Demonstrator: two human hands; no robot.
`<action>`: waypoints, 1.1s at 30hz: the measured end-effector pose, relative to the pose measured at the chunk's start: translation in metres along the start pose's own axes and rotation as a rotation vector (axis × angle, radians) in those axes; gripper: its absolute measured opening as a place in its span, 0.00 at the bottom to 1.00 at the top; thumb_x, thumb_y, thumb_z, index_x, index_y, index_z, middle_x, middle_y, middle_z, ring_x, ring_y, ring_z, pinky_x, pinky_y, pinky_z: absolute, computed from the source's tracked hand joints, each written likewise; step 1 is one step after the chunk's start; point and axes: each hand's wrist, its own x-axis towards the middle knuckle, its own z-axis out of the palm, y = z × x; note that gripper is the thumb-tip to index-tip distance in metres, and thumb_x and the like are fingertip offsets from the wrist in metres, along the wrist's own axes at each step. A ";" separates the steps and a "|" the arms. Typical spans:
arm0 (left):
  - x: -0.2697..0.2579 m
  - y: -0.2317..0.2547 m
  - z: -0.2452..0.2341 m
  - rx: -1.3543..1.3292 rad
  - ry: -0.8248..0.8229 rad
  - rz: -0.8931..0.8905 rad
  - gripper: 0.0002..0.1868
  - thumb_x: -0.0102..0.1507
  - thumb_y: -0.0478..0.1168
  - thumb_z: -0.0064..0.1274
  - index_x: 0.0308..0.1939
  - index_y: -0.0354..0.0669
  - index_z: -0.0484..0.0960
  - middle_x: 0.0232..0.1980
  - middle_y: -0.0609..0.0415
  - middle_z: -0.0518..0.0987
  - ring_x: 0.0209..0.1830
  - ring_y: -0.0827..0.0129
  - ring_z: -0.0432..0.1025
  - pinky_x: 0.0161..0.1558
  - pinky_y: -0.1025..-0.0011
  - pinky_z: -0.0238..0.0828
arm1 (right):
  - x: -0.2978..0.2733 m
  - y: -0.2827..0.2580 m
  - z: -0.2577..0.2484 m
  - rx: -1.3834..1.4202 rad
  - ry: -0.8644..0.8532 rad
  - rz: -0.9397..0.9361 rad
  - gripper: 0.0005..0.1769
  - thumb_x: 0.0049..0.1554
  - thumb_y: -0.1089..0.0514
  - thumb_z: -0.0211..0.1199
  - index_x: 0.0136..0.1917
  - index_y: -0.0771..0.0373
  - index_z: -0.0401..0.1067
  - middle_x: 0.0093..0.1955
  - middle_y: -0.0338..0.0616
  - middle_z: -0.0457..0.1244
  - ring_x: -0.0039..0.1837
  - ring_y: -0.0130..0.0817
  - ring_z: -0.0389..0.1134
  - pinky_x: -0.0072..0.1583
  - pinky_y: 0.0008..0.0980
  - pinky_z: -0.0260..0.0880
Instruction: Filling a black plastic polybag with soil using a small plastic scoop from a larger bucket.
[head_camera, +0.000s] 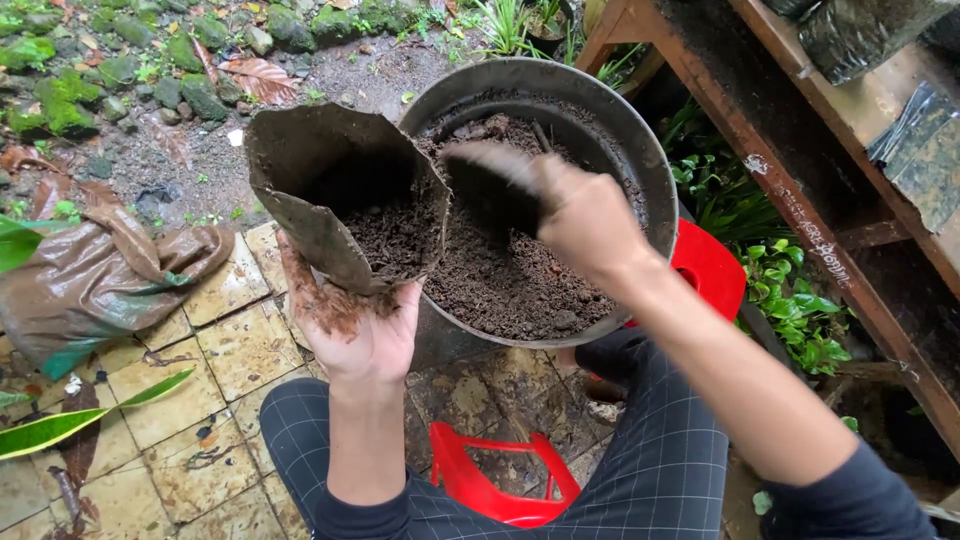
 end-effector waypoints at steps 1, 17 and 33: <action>-0.002 0.000 0.001 0.028 -0.005 -0.002 0.40 0.58 0.63 0.51 0.66 0.41 0.73 0.63 0.41 0.76 0.66 0.39 0.70 0.63 0.33 0.63 | 0.008 -0.004 -0.021 0.062 0.055 0.037 0.20 0.47 0.68 0.55 0.54 0.58 0.67 0.35 0.57 0.67 0.40 0.65 0.72 0.43 0.61 0.71; -0.003 0.003 0.002 0.203 0.066 0.008 0.48 0.55 0.68 0.48 0.74 0.47 0.64 0.75 0.48 0.64 0.75 0.52 0.58 0.70 0.44 0.56 | -0.019 0.062 0.042 -0.359 -0.069 0.167 0.23 0.54 0.66 0.42 0.59 0.80 0.66 0.36 0.64 0.66 0.37 0.67 0.71 0.40 0.60 0.74; -0.022 -0.009 0.024 0.234 0.093 0.028 0.46 0.55 0.68 0.47 0.72 0.49 0.68 0.71 0.51 0.68 0.71 0.59 0.62 0.68 0.51 0.60 | 0.007 0.074 0.007 -0.461 -0.049 0.354 0.14 0.57 0.65 0.46 0.50 0.75 0.68 0.35 0.62 0.66 0.39 0.66 0.73 0.40 0.59 0.76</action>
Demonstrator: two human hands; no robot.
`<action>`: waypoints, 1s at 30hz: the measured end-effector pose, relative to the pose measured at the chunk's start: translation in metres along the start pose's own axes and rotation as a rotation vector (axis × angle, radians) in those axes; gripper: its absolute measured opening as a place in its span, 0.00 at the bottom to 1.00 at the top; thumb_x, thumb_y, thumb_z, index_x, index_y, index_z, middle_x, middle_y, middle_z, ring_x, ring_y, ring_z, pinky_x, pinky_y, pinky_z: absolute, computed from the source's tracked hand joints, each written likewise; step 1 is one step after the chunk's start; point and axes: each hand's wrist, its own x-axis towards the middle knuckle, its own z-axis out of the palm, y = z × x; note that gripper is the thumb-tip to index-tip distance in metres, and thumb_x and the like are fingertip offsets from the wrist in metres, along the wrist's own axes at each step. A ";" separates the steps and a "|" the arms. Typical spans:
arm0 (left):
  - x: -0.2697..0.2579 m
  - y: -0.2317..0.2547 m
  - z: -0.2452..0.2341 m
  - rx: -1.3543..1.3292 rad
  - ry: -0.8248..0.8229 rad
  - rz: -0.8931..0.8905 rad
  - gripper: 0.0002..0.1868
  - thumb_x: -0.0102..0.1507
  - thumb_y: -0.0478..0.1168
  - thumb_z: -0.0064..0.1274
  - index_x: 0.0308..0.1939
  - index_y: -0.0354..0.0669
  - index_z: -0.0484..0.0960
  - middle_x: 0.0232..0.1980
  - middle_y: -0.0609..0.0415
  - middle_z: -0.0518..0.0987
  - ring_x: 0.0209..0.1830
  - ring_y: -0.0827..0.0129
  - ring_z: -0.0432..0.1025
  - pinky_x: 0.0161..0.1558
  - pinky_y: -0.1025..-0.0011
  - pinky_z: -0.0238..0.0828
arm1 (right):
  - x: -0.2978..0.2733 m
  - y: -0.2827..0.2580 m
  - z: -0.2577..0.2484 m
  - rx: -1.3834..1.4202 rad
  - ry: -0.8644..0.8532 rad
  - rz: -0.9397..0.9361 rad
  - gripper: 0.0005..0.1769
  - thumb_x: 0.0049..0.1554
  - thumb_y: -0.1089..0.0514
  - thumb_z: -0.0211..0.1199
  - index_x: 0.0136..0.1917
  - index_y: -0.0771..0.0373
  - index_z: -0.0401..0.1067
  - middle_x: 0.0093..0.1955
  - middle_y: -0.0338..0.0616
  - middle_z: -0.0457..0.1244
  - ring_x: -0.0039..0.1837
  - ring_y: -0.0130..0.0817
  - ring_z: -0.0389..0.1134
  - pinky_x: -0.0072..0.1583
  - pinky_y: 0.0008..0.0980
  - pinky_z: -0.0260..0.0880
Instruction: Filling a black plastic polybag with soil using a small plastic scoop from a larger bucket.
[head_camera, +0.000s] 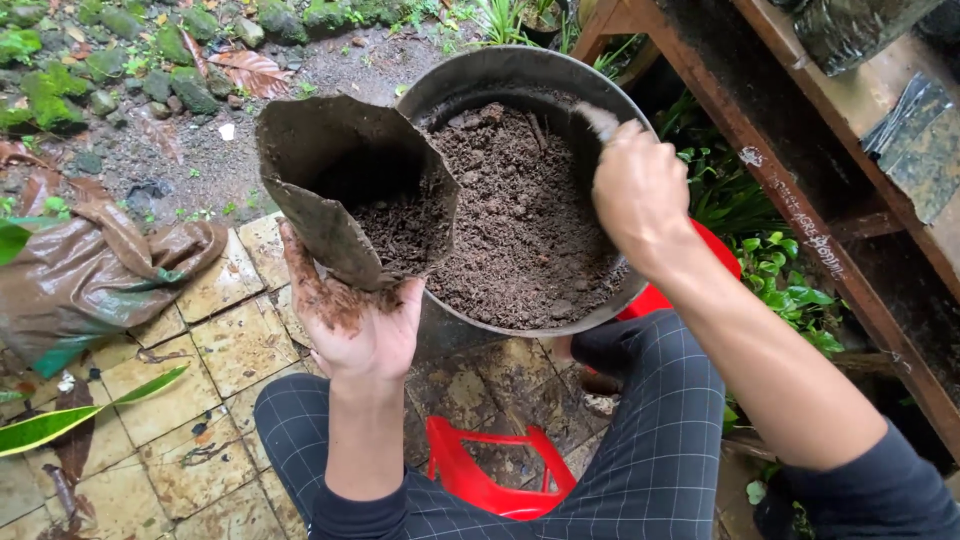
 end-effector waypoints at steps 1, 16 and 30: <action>-0.009 0.001 0.013 -0.015 -0.007 -0.005 0.44 0.55 0.67 0.47 0.70 0.49 0.70 0.69 0.50 0.69 0.69 0.58 0.64 0.65 0.53 0.63 | -0.001 -0.006 0.003 0.010 -0.036 0.025 0.12 0.58 0.64 0.45 0.48 0.73 0.68 0.35 0.61 0.67 0.39 0.65 0.73 0.39 0.57 0.75; 0.034 -0.004 -0.042 -0.215 -0.442 0.015 0.36 0.63 0.61 0.39 0.74 0.58 0.65 0.78 0.53 0.64 0.81 0.48 0.55 0.73 0.36 0.53 | 0.023 -0.009 -0.015 0.173 -0.360 0.066 0.12 0.54 0.71 0.47 0.45 0.82 0.70 0.45 0.71 0.66 0.48 0.68 0.69 0.46 0.57 0.74; 0.020 -0.004 -0.025 -0.228 -0.448 0.006 0.35 0.63 0.59 0.43 0.72 0.53 0.69 0.74 0.50 0.69 0.77 0.47 0.60 0.72 0.40 0.60 | 0.036 -0.007 -0.056 0.162 -0.233 0.051 0.18 0.52 0.64 0.57 0.54 0.79 0.67 0.52 0.74 0.60 0.55 0.78 0.62 0.50 0.67 0.68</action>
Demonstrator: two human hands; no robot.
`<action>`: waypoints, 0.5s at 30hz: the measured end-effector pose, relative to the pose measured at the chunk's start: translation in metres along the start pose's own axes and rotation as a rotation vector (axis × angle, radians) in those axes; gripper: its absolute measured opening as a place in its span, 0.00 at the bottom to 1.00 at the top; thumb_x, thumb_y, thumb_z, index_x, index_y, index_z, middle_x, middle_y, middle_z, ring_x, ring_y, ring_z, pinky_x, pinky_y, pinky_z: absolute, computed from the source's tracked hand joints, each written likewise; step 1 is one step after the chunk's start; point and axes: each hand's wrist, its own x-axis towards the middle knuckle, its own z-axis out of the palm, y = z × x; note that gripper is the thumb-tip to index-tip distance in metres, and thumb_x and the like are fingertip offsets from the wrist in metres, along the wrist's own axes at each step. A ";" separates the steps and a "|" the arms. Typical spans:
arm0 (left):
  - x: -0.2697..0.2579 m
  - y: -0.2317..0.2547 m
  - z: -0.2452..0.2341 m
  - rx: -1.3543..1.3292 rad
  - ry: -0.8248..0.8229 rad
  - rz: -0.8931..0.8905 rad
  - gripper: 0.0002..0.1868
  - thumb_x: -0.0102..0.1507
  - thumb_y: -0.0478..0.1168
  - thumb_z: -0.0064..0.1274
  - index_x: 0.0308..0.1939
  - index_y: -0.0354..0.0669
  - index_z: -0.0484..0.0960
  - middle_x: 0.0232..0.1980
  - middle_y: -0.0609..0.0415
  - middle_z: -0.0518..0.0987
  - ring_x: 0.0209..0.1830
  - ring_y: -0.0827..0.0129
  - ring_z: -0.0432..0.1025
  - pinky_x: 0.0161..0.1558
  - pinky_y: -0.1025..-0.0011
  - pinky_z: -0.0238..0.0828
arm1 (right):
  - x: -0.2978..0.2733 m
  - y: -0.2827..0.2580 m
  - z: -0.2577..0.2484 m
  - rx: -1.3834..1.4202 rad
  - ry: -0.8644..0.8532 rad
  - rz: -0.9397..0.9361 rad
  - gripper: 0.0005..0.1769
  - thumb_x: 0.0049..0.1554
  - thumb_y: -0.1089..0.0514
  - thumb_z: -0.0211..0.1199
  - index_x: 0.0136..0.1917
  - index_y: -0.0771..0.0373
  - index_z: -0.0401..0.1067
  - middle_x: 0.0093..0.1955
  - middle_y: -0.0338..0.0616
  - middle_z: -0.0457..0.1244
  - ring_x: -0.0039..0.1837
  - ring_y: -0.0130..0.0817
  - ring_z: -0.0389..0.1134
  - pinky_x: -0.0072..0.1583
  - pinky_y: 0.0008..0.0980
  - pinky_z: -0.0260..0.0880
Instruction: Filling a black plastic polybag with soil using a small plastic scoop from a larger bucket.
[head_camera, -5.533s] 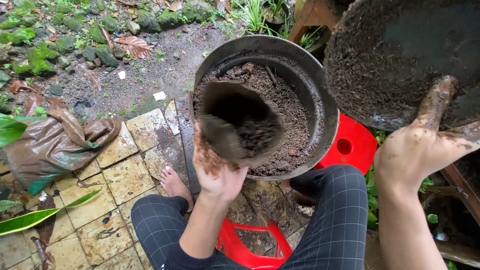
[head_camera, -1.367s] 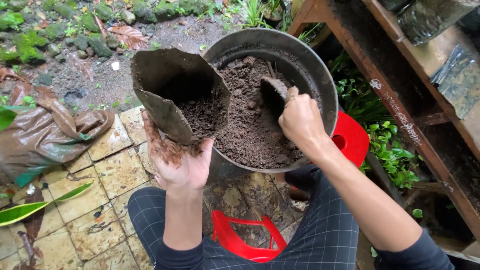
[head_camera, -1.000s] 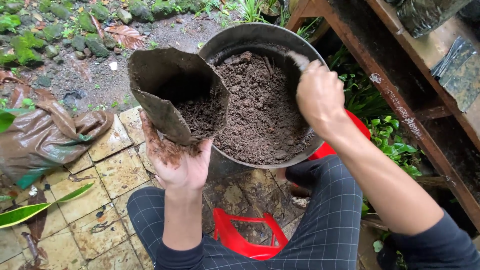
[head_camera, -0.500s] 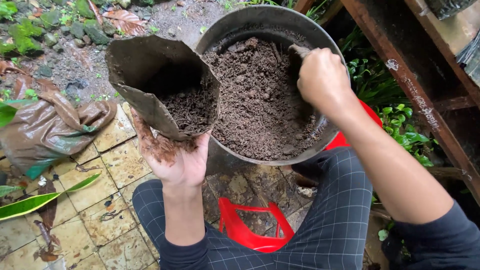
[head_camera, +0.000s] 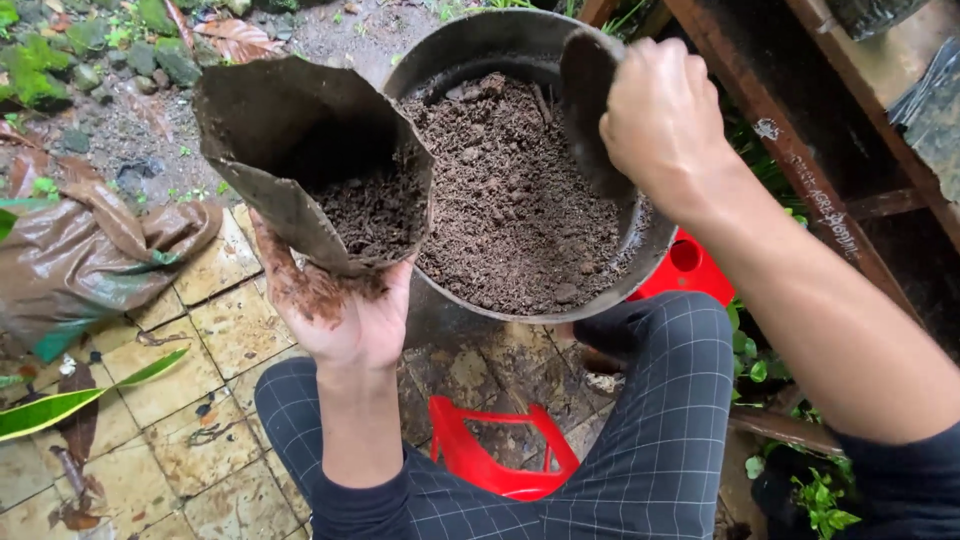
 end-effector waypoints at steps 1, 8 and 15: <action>-0.001 -0.001 0.002 -0.006 0.003 -0.002 0.36 0.62 0.59 0.44 0.72 0.52 0.69 0.75 0.50 0.68 0.77 0.48 0.60 0.73 0.42 0.59 | 0.004 -0.004 -0.001 -0.090 0.018 -0.045 0.17 0.52 0.66 0.55 0.53 0.78 0.70 0.50 0.70 0.63 0.52 0.74 0.66 0.47 0.64 0.71; 0.010 0.001 -0.051 -0.056 -0.188 -0.054 0.34 0.68 0.61 0.39 0.77 0.58 0.64 0.78 0.54 0.65 0.79 0.47 0.57 0.68 0.43 0.64 | -0.005 -0.005 0.076 -0.841 0.389 -0.217 0.08 0.61 0.55 0.53 0.49 0.40 0.70 0.38 0.26 0.62 0.36 0.22 0.65 0.32 0.24 0.63; 0.006 -0.005 -0.010 0.007 -0.109 0.005 0.42 0.61 0.59 0.43 0.78 0.51 0.57 0.79 0.44 0.59 0.81 0.42 0.52 0.73 0.39 0.55 | 0.021 -0.016 0.048 -0.340 0.066 -0.104 0.12 0.54 0.64 0.53 0.45 0.63 0.78 0.43 0.52 0.67 0.44 0.53 0.74 0.39 0.49 0.77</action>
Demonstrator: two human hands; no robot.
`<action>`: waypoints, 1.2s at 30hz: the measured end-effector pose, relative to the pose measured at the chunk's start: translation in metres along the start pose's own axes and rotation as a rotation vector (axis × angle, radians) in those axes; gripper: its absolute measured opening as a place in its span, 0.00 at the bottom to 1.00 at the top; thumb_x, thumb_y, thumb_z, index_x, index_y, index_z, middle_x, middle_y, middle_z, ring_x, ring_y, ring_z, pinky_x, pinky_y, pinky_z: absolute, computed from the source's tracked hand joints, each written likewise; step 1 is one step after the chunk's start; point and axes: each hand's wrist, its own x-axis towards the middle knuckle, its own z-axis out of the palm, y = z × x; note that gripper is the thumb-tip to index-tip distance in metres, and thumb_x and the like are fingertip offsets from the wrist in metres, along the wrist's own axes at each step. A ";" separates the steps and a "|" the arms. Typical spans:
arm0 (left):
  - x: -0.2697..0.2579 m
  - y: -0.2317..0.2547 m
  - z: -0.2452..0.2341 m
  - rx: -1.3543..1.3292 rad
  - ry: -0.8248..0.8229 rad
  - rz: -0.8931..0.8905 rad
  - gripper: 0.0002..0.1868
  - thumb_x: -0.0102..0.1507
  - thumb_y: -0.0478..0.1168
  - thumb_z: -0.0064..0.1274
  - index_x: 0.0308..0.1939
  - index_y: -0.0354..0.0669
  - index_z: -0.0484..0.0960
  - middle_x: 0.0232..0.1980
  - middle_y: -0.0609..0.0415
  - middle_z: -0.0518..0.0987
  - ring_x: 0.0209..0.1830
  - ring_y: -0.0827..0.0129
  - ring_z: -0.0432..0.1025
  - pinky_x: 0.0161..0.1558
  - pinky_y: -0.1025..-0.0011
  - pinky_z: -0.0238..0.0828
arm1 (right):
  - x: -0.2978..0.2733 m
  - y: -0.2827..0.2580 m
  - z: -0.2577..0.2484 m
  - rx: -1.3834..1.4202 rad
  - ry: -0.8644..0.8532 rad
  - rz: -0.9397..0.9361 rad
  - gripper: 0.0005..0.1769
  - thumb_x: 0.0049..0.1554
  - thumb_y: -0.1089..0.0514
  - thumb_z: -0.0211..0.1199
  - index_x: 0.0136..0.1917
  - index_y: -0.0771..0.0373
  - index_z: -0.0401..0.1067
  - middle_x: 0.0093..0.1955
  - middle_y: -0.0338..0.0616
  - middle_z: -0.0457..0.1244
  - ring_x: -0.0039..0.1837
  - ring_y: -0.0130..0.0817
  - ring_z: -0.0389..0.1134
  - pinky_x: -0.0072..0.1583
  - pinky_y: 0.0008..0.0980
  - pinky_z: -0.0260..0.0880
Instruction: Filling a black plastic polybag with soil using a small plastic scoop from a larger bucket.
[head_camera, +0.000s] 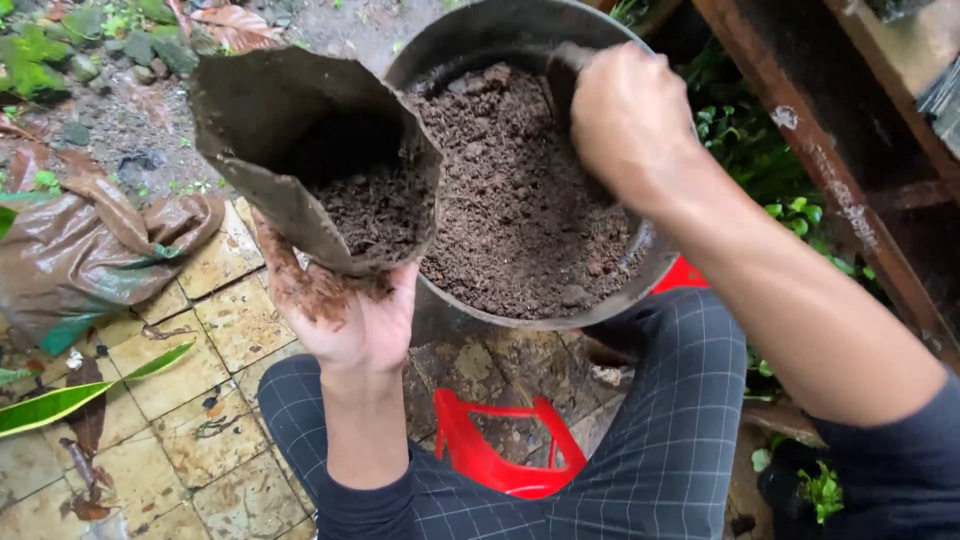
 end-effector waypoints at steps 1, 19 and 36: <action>0.000 0.001 -0.004 -0.025 0.022 -0.012 0.37 0.63 0.60 0.42 0.75 0.51 0.64 0.76 0.47 0.64 0.78 0.46 0.57 0.74 0.42 0.57 | 0.005 0.009 -0.010 -0.068 0.036 -0.002 0.14 0.57 0.62 0.51 0.47 0.63 0.78 0.43 0.51 0.68 0.43 0.54 0.74 0.38 0.48 0.78; -0.004 0.005 -0.010 -0.064 -0.019 -0.047 0.32 0.68 0.60 0.41 0.72 0.51 0.69 0.74 0.51 0.69 0.78 0.50 0.60 0.75 0.46 0.58 | -0.015 0.019 0.039 -0.156 0.305 0.043 0.12 0.64 0.49 0.52 0.43 0.57 0.69 0.37 0.42 0.64 0.38 0.43 0.70 0.36 0.39 0.70; -0.003 0.000 -0.025 0.029 0.002 0.044 0.42 0.58 0.61 0.48 0.77 0.74 0.56 0.82 0.59 0.58 0.82 0.43 0.52 0.65 0.33 0.62 | -0.007 0.015 -0.062 0.300 -0.176 0.154 0.20 0.54 0.64 0.54 0.59 0.74 0.73 0.55 0.71 0.62 0.54 0.77 0.66 0.50 0.67 0.71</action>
